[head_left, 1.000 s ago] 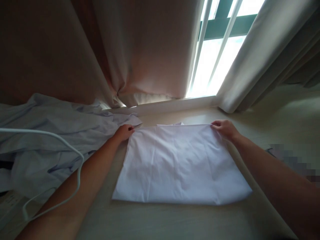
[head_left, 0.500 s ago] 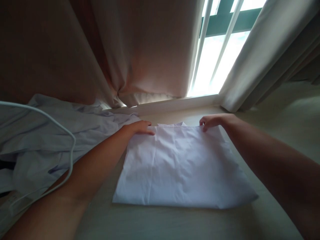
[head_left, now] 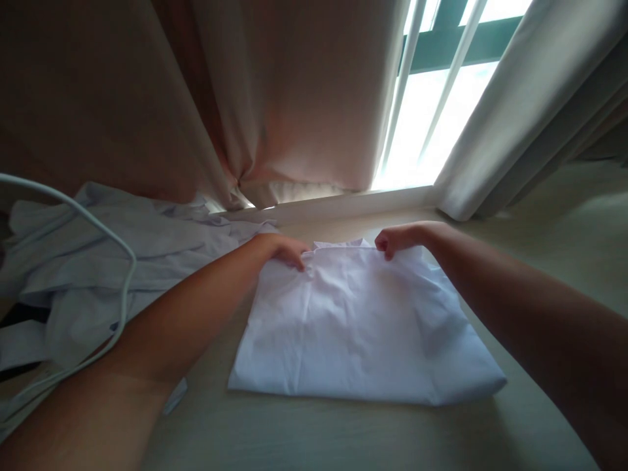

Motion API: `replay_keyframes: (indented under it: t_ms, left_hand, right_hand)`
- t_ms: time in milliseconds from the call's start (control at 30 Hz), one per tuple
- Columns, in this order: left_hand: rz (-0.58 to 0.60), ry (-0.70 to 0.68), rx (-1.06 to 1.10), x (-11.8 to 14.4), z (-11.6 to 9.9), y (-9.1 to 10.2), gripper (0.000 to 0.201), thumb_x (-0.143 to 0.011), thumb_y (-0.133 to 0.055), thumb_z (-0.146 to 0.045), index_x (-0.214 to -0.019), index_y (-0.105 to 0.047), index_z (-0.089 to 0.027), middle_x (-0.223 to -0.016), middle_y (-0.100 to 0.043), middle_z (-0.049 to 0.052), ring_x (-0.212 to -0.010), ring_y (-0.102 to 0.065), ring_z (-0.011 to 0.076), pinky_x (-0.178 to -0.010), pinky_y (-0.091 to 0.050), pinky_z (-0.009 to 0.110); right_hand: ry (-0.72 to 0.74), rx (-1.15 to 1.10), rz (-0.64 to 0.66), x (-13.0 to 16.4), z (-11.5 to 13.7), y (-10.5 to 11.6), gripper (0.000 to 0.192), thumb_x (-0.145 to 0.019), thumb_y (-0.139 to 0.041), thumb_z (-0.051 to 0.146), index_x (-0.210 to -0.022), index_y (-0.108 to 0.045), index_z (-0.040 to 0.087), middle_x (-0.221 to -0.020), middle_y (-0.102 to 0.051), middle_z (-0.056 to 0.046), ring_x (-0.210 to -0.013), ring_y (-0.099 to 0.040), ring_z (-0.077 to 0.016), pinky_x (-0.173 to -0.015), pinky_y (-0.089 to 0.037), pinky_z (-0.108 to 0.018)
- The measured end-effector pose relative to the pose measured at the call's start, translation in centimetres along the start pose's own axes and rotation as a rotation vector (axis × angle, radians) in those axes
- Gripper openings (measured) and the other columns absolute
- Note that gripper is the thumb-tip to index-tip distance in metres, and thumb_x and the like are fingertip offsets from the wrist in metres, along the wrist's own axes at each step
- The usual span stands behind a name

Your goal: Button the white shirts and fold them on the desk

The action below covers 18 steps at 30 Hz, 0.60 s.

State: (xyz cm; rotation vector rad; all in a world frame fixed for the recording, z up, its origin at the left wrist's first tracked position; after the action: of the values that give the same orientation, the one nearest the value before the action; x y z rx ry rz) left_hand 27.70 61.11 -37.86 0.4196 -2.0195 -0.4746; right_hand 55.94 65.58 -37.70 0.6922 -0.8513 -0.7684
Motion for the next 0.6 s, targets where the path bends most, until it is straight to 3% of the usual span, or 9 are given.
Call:
replay_keyframes:
  t_ms: [67,100,167,233,300,333,400,467,600]
  left_hand:
    - [0.017,-0.035,0.089,1.4,-0.4,0.1,0.042,-0.067,-0.069,-0.028,-0.108,-0.07,-0.024,-0.093,-0.073,0.003,-0.078,-0.067,0.0221,-0.07,-0.052,0.03]
    - [-0.008,-0.066,0.081,2.2,-0.6,0.4,0.04,-0.068,-0.068,-0.027,-0.108,-0.07,-0.023,-0.093,-0.073,0.003,-0.078,-0.067,0.0216,-0.07,-0.052,0.03]
    - [-0.156,-0.182,-0.039,4.4,-1.3,1.3,0.033,-0.072,-0.065,-0.026,-0.105,-0.069,-0.022,-0.096,-0.072,0.002,-0.082,-0.066,0.0207,-0.075,-0.051,0.029]
    - [-0.386,-0.334,-0.211,7.1,-2.1,1.8,0.024,-0.078,-0.058,-0.025,-0.099,-0.068,-0.02,-0.1,-0.07,0.003,-0.09,-0.064,0.0199,-0.082,-0.049,0.028]
    - [-0.571,-0.426,-0.318,9.6,-2.1,1.1,0.018,-0.082,-0.052,-0.023,-0.092,-0.066,-0.019,-0.102,-0.067,0.005,-0.096,-0.062,0.0195,-0.089,-0.046,0.028]
    - [-0.587,-0.435,-0.336,10.3,-1.8,0.2,0.016,-0.084,-0.051,-0.024,-0.089,-0.065,-0.018,-0.102,-0.066,0.005,-0.097,-0.061,0.0193,-0.09,-0.045,0.028]
    - [-0.529,-0.383,-0.325,10.6,-0.8,-1.8,0.019,-0.083,-0.057,-0.034,-0.091,-0.064,-0.018,-0.102,-0.065,0.005,-0.095,-0.061,0.0195,-0.088,-0.046,0.027]
    - [-0.462,-0.268,-0.242,9.8,0.3,-3.1,0.04,-0.079,-0.064,-0.05,-0.105,-0.062,-0.02,-0.108,-0.066,0.005,-0.096,-0.061,0.0208,-0.086,-0.047,0.027]
    - [-0.265,-0.029,-0.057,6.5,0.6,-3.8,0.074,-0.073,-0.057,-0.076,-0.125,-0.056,-0.023,-0.117,-0.065,0.009,-0.094,-0.064,0.0237,-0.077,-0.051,0.029]
  right_hand:
    - [0.053,0.015,0.115,1.2,1.1,-0.6,0.015,-0.06,-0.073,0.016,-0.068,-0.061,0.018,-0.062,-0.054,0.003,-0.057,-0.045,-0.0114,-0.057,-0.034,-0.026]
    - [0.095,0.027,0.093,2.1,1.7,-0.3,0.013,-0.062,-0.071,0.016,-0.068,-0.059,0.019,-0.062,-0.053,0.004,-0.057,-0.043,-0.0107,-0.056,-0.032,-0.026]
    - [0.209,0.03,-0.1,4.6,3.1,1.0,0.012,-0.068,-0.066,0.019,-0.067,-0.054,0.019,-0.063,-0.051,0.003,-0.058,-0.04,-0.0106,-0.057,-0.031,-0.026]
    - [0.335,-0.033,-0.3,7.9,4.0,2.0,0.013,-0.073,-0.064,0.022,-0.068,-0.052,0.019,-0.069,-0.053,0.002,-0.065,-0.044,-0.0122,-0.062,-0.035,-0.027]
    - [0.41,-0.178,-0.364,11.0,3.8,1.8,0.022,-0.076,-0.067,0.027,-0.068,-0.047,0.019,-0.077,-0.056,0.0,-0.071,-0.048,-0.0136,-0.067,-0.038,-0.027]
    - [0.399,-0.263,-0.349,12.0,3.3,1.4,0.026,-0.076,-0.069,0.032,-0.069,-0.047,0.019,-0.078,-0.056,-0.001,-0.072,-0.049,-0.0141,-0.068,-0.04,-0.027]
    - [0.309,-0.402,-0.222,12.8,2.0,0.0,0.029,-0.074,-0.073,0.039,-0.078,-0.052,0.019,-0.08,-0.057,-0.001,-0.073,-0.053,-0.0149,-0.067,-0.042,-0.027]
    - [0.179,-0.457,-0.103,12.5,0.9,-1.4,0.041,-0.068,-0.079,0.044,-0.094,-0.058,0.02,-0.089,-0.061,-0.003,-0.076,-0.057,-0.0161,-0.067,-0.045,-0.027]
    - [-0.103,-0.365,0.075,9.9,0.7,-3.2,0.074,-0.058,-0.086,0.052,-0.12,-0.058,0.023,-0.112,-0.063,-0.009,-0.082,-0.063,-0.0194,-0.068,-0.049,-0.028]
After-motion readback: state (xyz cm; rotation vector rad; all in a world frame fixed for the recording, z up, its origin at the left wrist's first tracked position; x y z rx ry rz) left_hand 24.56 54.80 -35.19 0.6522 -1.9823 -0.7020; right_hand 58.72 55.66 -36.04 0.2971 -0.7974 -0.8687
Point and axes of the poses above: each hand's wrist, its own x-axis away from the middle knuckle, its own y-axis out of the back of the hand, z = x × y, the point moved 7 cm from there along -x, towards the middle knuckle
